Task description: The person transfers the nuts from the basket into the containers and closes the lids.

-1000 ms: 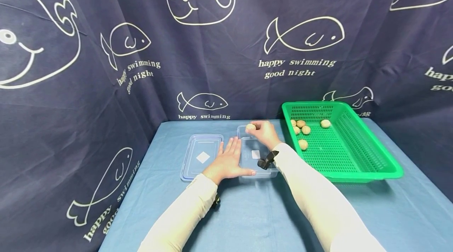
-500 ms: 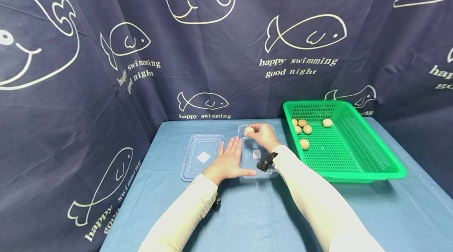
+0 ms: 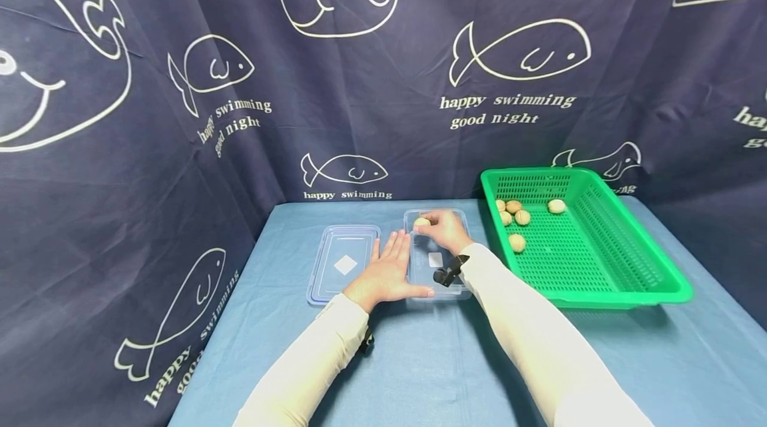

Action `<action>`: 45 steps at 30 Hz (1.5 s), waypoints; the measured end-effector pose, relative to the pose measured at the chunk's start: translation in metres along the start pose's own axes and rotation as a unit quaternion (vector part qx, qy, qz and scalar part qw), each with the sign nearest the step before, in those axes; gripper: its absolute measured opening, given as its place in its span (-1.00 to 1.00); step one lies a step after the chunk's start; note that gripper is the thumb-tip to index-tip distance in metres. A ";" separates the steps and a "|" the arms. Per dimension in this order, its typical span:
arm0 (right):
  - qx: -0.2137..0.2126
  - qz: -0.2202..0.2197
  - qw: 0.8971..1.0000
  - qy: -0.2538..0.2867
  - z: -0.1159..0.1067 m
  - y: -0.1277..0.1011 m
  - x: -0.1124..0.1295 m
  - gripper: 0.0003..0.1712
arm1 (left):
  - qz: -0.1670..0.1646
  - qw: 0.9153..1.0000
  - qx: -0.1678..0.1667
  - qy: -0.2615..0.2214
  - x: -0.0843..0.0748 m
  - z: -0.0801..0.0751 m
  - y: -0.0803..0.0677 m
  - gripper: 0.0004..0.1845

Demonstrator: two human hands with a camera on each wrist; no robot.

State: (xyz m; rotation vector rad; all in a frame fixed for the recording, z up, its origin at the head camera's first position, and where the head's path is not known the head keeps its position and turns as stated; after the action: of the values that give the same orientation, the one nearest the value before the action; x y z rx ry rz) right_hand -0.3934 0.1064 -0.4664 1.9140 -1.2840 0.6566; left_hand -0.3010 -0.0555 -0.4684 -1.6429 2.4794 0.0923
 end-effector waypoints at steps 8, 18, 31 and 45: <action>0.016 0.007 1.000 -0.002 0.004 0.003 -0.005 -0.62 | 0.004 1.000 0.000 -0.004 0.000 0.000 0.001 0.40; 0.032 0.011 0.999 -0.012 0.007 0.007 -0.008 -0.60 | 0.004 1.000 0.000 -0.002 -0.001 -0.003 0.002 0.39; 0.084 -0.026 0.993 -0.074 0.013 0.007 -0.001 -0.57 | 0.000 1.000 0.008 -0.002 -0.002 -0.003 0.000 0.39; 0.125 -0.014 0.988 -0.089 0.019 0.008 -0.006 -0.47 | 0.002 1.000 0.006 -0.007 0.000 0.000 0.002 0.41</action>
State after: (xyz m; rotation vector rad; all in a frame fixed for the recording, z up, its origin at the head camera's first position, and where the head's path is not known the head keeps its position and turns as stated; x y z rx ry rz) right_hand -0.4030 0.0926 -0.4797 2.2337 -1.3323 0.6689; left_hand -0.3027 -0.0544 -0.4683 -1.6264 2.4685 0.0908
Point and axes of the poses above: each hand's wrist, its own y-axis towards the middle knuckle, its own z-axis out of the palm, x = y × z, the point moved 4 cm from there along y, towards the middle knuckle, and after that the axes turned 8 degrees about -z, right-handed, at the moved point
